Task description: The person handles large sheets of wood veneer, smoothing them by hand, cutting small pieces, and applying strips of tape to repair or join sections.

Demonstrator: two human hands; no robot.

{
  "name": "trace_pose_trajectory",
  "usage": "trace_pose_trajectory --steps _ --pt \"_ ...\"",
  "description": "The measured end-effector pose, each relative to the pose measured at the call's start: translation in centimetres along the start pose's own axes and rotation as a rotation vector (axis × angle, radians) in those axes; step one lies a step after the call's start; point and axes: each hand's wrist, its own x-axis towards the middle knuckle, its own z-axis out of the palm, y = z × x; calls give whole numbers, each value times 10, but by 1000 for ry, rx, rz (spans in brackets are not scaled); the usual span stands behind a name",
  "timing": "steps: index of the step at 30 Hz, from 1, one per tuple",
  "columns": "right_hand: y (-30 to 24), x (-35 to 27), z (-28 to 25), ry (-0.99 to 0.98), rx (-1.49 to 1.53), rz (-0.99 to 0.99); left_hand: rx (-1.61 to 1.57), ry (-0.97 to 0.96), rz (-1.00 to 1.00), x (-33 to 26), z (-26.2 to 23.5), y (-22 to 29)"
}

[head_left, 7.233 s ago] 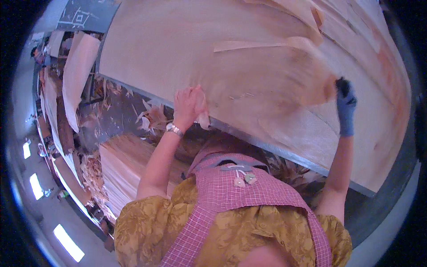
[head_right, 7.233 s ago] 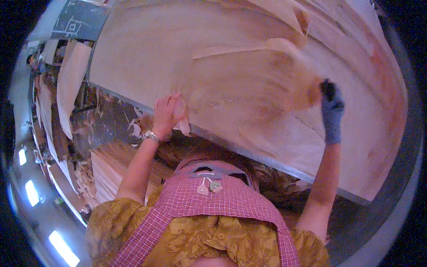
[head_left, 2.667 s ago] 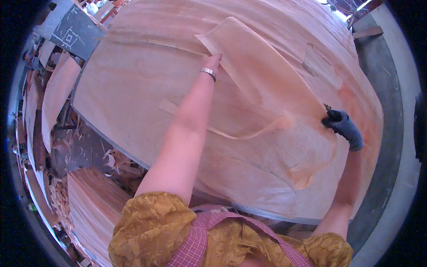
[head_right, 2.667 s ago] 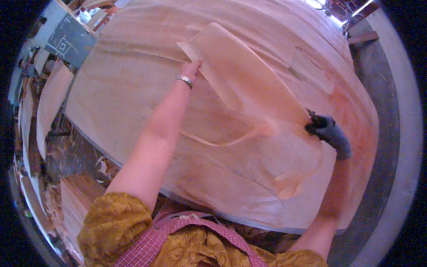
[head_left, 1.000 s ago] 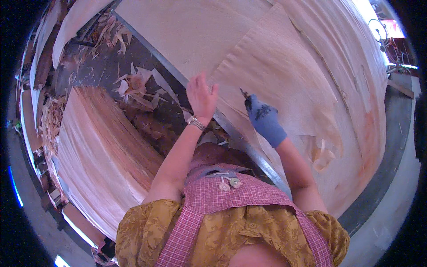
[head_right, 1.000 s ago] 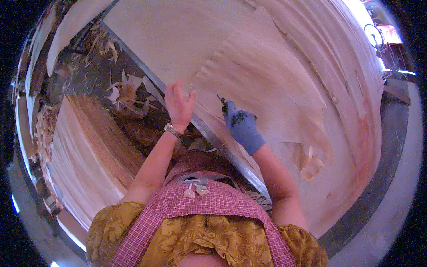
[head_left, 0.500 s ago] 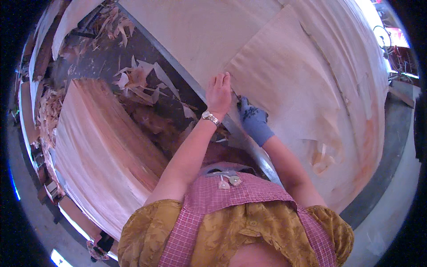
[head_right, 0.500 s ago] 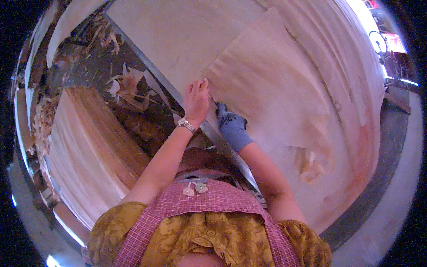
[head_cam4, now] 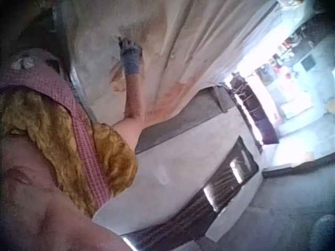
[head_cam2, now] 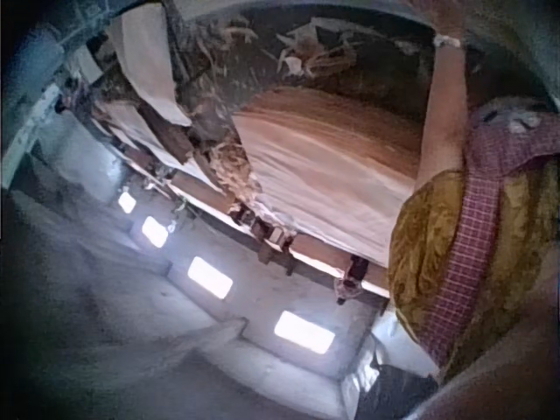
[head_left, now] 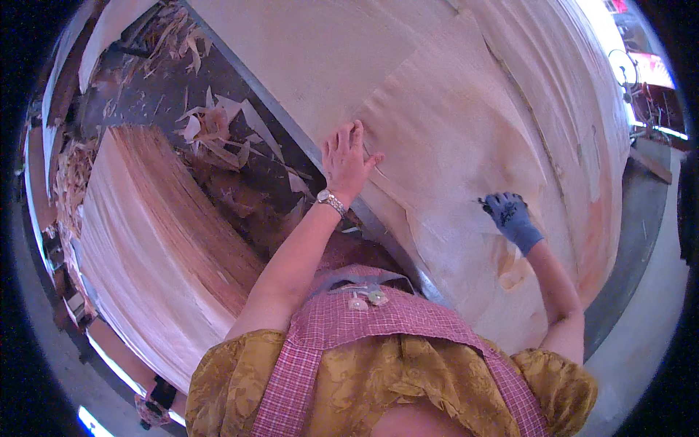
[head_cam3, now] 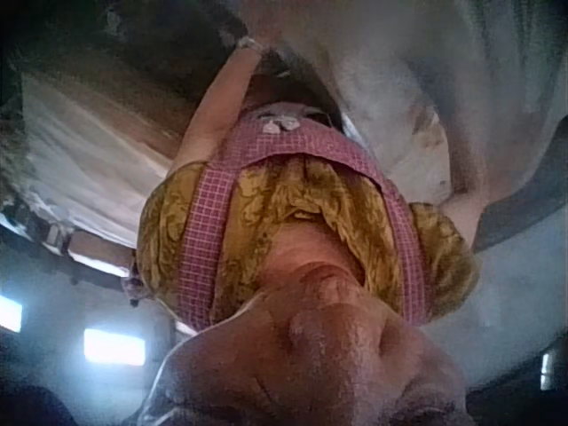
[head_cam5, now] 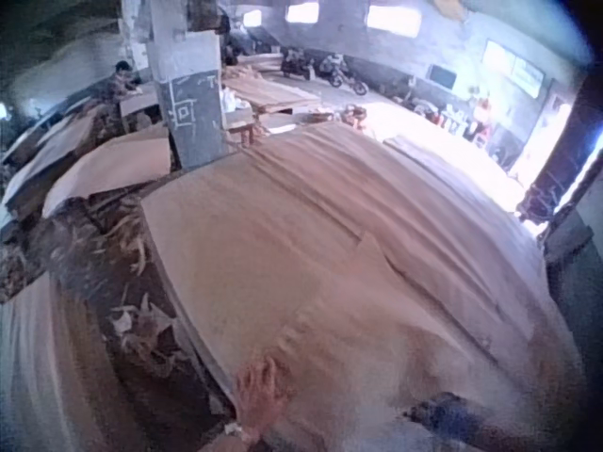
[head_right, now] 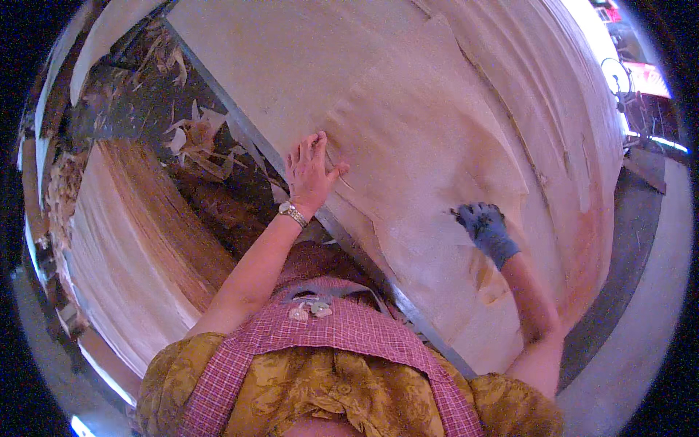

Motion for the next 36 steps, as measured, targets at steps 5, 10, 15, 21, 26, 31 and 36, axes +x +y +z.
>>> trace_pose_trajectory --steps 5,10,15,21,26,31,36 --pt "-79 161 -31 310 193 -92 12 58 -18 7 -7 9" --pt "-100 242 -35 138 -28 -101 -117 4 33 8 -4 12" --pt "-72 168 -11 160 -9 27 -62 -19 38 3 3 6" --pt "-99 23 36 28 174 435 -38 -42 30 -2 10 3" --pt "-113 -25 76 21 333 650 -23 -63 52 -1 9 9" --pt "-56 10 36 678 427 593 -36 -64 -36 1 6 12" --pt "80 56 7 439 441 843 -27 -20 -76 5 9 13"
